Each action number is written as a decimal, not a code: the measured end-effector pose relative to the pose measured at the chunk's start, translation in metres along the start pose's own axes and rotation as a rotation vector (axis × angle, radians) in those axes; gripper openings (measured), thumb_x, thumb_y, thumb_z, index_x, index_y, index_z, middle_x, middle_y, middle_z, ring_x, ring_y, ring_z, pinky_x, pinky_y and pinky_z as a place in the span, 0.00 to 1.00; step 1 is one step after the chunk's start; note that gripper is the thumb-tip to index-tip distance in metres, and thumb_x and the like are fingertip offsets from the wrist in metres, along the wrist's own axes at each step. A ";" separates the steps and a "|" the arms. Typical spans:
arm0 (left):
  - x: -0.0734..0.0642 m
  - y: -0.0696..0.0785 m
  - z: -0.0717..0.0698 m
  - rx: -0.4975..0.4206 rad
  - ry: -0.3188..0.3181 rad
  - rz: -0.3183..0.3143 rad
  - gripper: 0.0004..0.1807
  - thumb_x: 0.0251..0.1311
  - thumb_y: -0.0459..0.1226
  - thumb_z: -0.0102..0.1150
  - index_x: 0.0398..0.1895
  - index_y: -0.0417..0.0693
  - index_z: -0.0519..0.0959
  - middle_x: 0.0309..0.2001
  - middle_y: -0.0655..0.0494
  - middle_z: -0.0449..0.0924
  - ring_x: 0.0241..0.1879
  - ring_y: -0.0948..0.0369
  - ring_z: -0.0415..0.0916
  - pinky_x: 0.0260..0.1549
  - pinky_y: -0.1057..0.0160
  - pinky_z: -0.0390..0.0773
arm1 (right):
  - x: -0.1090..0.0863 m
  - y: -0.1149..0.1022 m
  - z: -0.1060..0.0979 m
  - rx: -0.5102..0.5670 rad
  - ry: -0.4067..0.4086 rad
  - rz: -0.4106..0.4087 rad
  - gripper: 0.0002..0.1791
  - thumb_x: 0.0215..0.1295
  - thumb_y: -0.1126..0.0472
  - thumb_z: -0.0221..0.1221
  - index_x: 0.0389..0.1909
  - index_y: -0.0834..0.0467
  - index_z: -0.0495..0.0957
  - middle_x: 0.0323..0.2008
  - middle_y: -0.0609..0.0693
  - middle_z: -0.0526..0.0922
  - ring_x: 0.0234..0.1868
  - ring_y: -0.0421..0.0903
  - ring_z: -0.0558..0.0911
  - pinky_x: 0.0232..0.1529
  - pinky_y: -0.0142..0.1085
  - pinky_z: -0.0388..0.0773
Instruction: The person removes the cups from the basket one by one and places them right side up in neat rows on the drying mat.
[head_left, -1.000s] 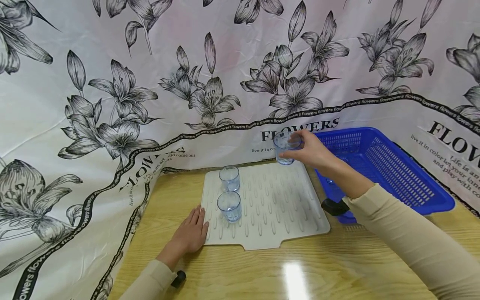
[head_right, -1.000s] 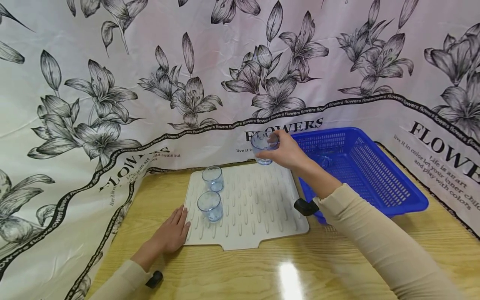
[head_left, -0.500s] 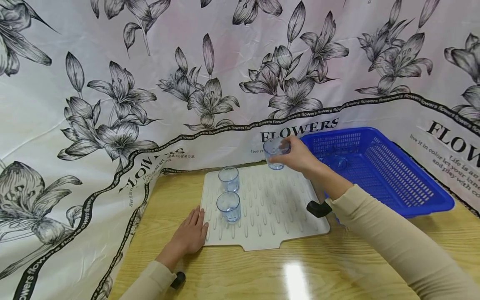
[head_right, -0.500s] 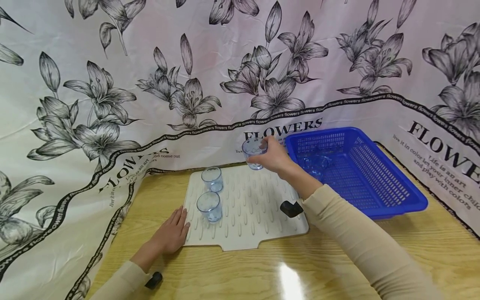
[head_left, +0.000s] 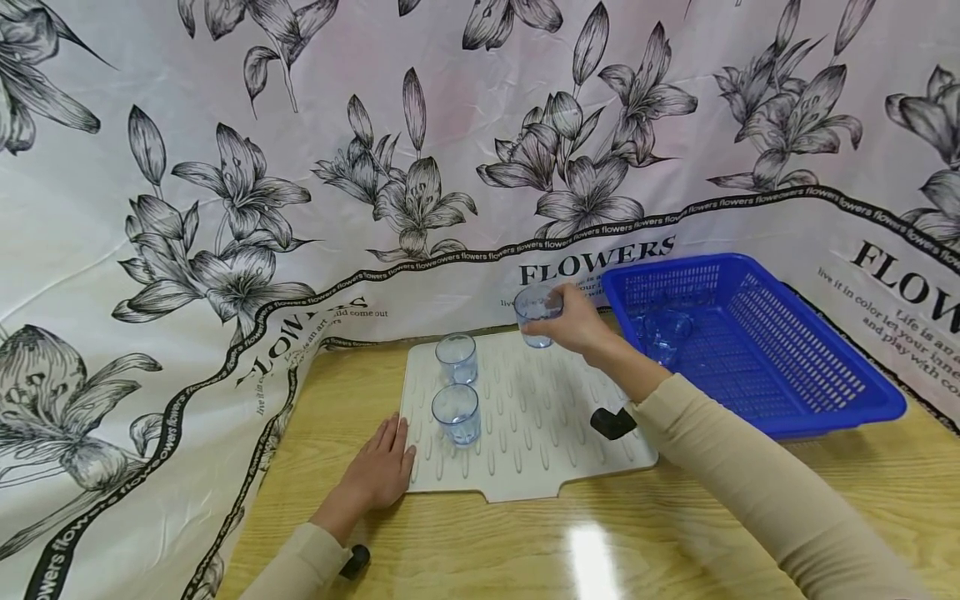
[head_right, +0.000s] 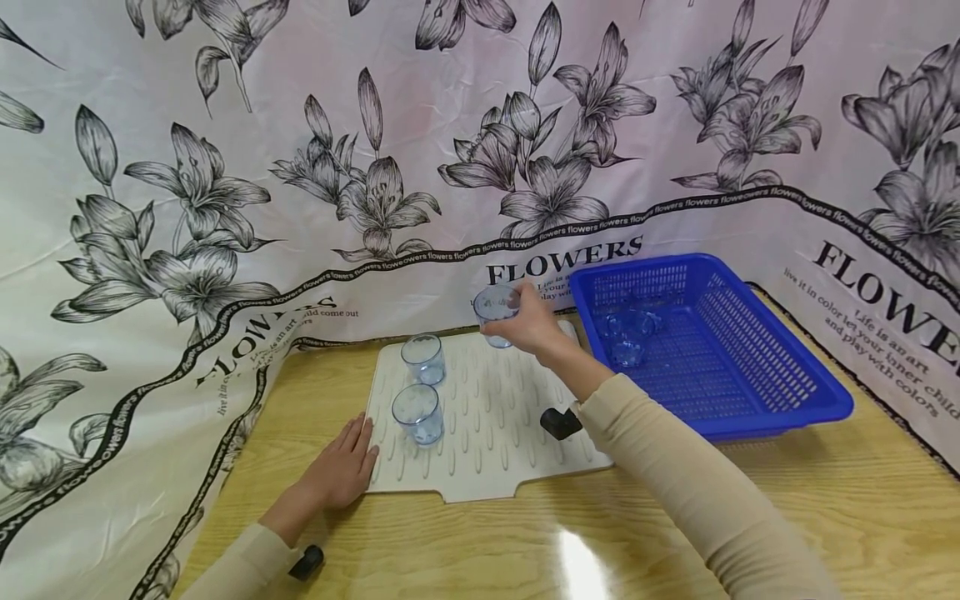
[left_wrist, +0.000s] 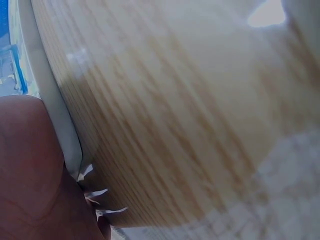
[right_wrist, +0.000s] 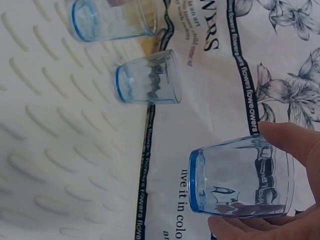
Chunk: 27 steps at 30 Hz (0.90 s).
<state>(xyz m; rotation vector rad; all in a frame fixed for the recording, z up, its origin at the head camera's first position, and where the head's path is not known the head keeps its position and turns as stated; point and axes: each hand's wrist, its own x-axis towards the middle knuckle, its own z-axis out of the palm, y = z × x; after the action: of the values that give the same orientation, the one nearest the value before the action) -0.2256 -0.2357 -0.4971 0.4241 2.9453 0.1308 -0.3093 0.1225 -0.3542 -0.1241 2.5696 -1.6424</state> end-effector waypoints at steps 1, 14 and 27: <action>0.000 0.000 0.000 -0.002 0.002 0.002 0.35 0.83 0.47 0.30 0.81 0.32 0.47 0.81 0.35 0.42 0.80 0.39 0.42 0.75 0.41 0.53 | 0.001 0.001 0.001 0.006 0.001 0.004 0.43 0.64 0.55 0.70 0.72 0.64 0.57 0.68 0.62 0.66 0.68 0.62 0.66 0.65 0.58 0.70; 0.000 -0.001 0.002 0.011 0.008 0.002 0.35 0.83 0.48 0.31 0.81 0.33 0.47 0.81 0.36 0.42 0.80 0.39 0.43 0.75 0.42 0.53 | 0.009 0.021 0.025 0.040 0.009 0.067 0.53 0.64 0.55 0.70 0.80 0.64 0.47 0.77 0.65 0.55 0.75 0.64 0.60 0.71 0.58 0.64; -0.001 0.000 0.003 -0.005 0.019 -0.003 0.35 0.83 0.48 0.31 0.81 0.33 0.47 0.81 0.36 0.42 0.80 0.40 0.42 0.75 0.41 0.53 | 0.023 0.043 0.049 0.053 0.024 0.050 0.42 0.62 0.57 0.72 0.69 0.63 0.58 0.70 0.64 0.66 0.71 0.63 0.67 0.67 0.57 0.70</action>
<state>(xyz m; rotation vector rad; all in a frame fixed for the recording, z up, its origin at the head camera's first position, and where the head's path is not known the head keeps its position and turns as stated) -0.2246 -0.2358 -0.4997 0.4206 2.9638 0.1427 -0.3270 0.0940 -0.4147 -0.0364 2.5216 -1.7027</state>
